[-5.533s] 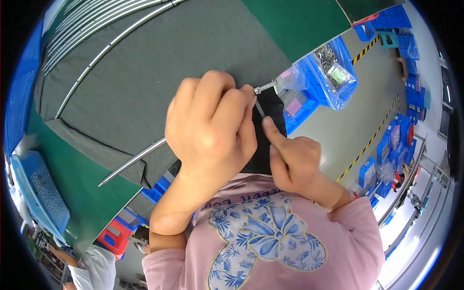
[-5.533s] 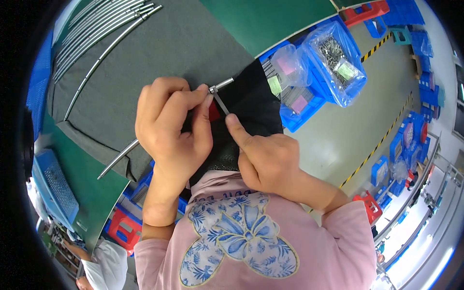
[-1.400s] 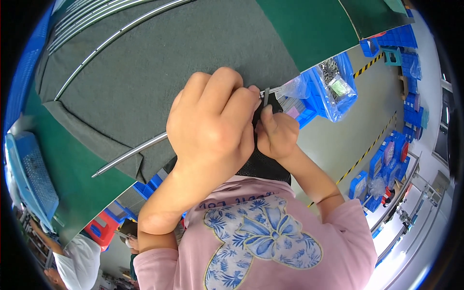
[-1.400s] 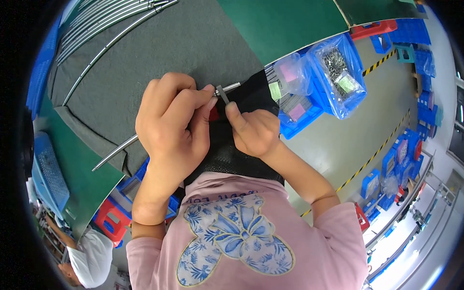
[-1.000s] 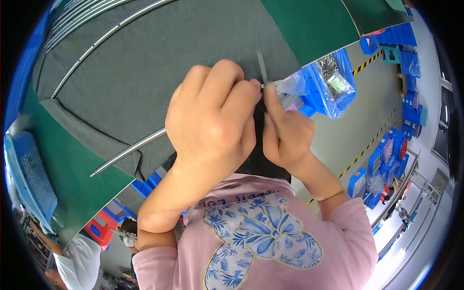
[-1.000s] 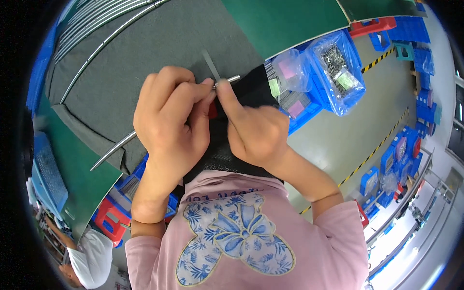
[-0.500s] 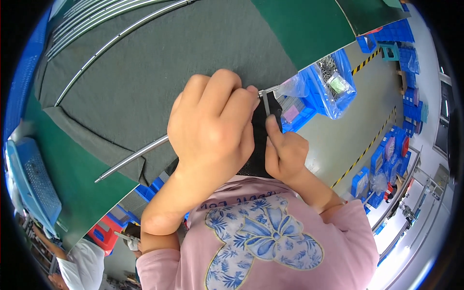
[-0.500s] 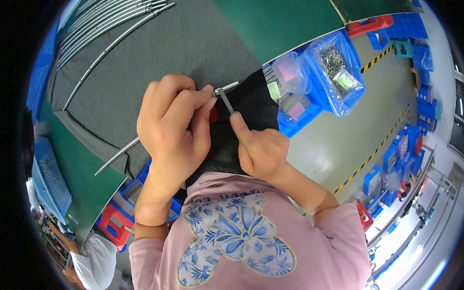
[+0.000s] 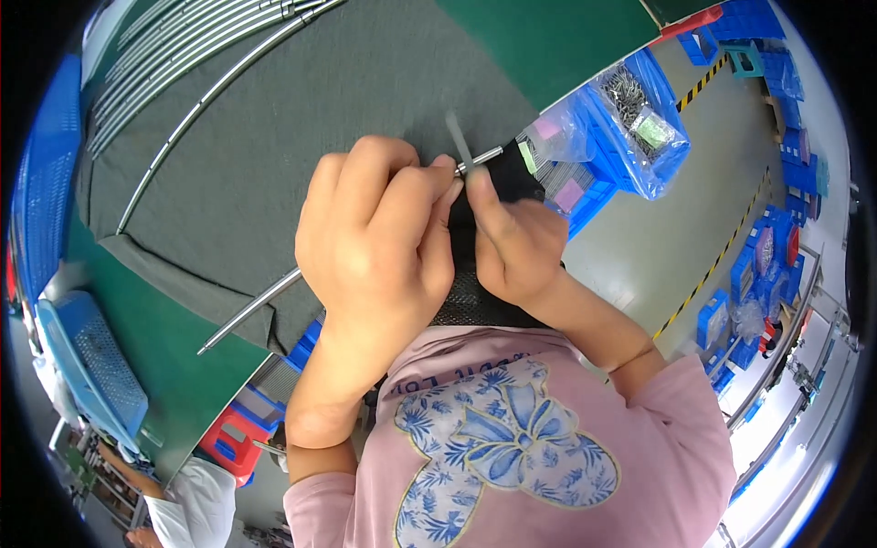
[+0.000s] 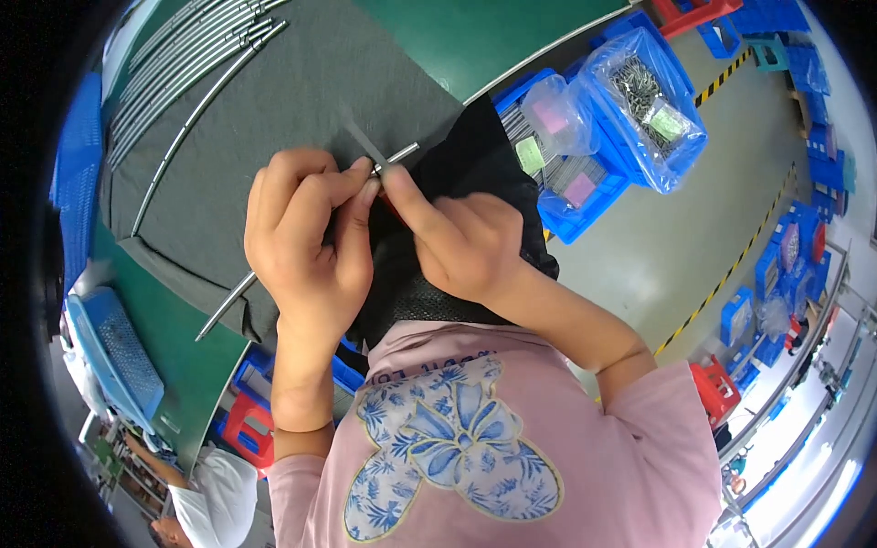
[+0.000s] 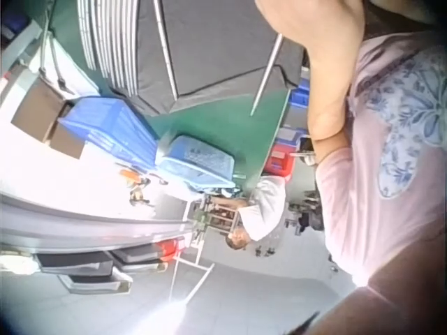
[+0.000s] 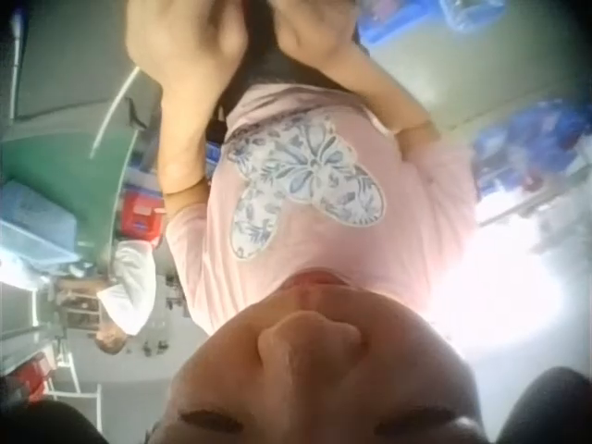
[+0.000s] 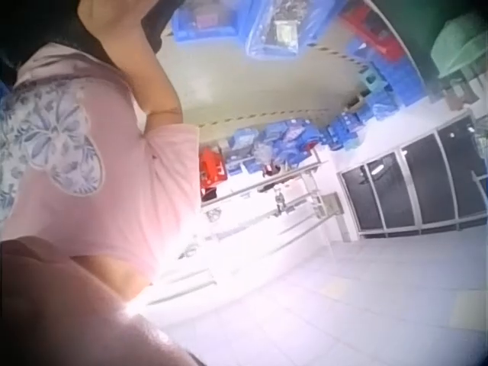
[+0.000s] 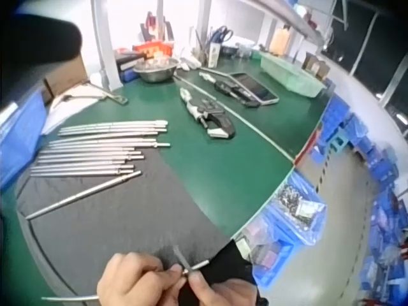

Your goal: Filing and smoothing a small metal component attached to a rod using a hand file at a workbench.

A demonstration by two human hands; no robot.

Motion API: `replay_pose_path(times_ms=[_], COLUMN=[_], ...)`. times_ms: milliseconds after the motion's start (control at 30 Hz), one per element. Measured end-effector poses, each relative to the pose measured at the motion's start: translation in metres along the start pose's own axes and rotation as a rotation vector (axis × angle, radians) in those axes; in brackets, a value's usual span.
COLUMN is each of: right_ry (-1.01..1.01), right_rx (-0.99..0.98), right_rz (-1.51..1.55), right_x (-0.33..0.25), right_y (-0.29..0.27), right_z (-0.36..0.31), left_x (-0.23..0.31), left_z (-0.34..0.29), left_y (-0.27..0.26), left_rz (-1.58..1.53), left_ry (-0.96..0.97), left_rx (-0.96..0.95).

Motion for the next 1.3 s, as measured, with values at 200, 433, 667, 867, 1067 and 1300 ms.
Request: replay_pose_path(times_ms=[200, 433, 667, 867, 1067, 1300], right_ry=[-0.003, 0.826, 1.044, 0.884, 0.483, 0.628], right_rx=[-0.042, 0.059, 0.064, 0.053, 0.003, 0.055], right_rz=[0.105, 0.552, 0.886, 0.842, 0.171, 0.193], right_x=[0.012, 0.072, 0.067, 0.04, 0.025, 0.057], right_y=[-0.019, 0.013, 0.016, 0.0, -0.006, -0.043], right_z=[-0.025, -0.017, -0.02, 0.023, 0.05, 0.015], left_x=[-0.002, -0.005, -0.01, -0.009, -0.006, -0.005], left_z=[-0.003, -0.001, -0.003, -0.003, -0.002, -0.001], left_y=[0.001, 0.002, 0.0, 0.0, 0.0, -0.001], left_rz=[0.049, -0.008, -0.041, -0.048, -0.034, -0.005], left_ry=[-0.022, -0.07, -0.112, -0.076, -0.057, -0.039], left_rx=[-0.04, -0.044, -0.044, -0.02, -0.016, -0.01])
Point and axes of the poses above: each hand's wrist, its own z-axis towards the middle knuckle, its own y-axis out of the palm, x = y × z, the point moved 8 cm from there along z, towards the middle knuckle, and after that the axes turned 7 degrees about -z, right-handed, at the moved point
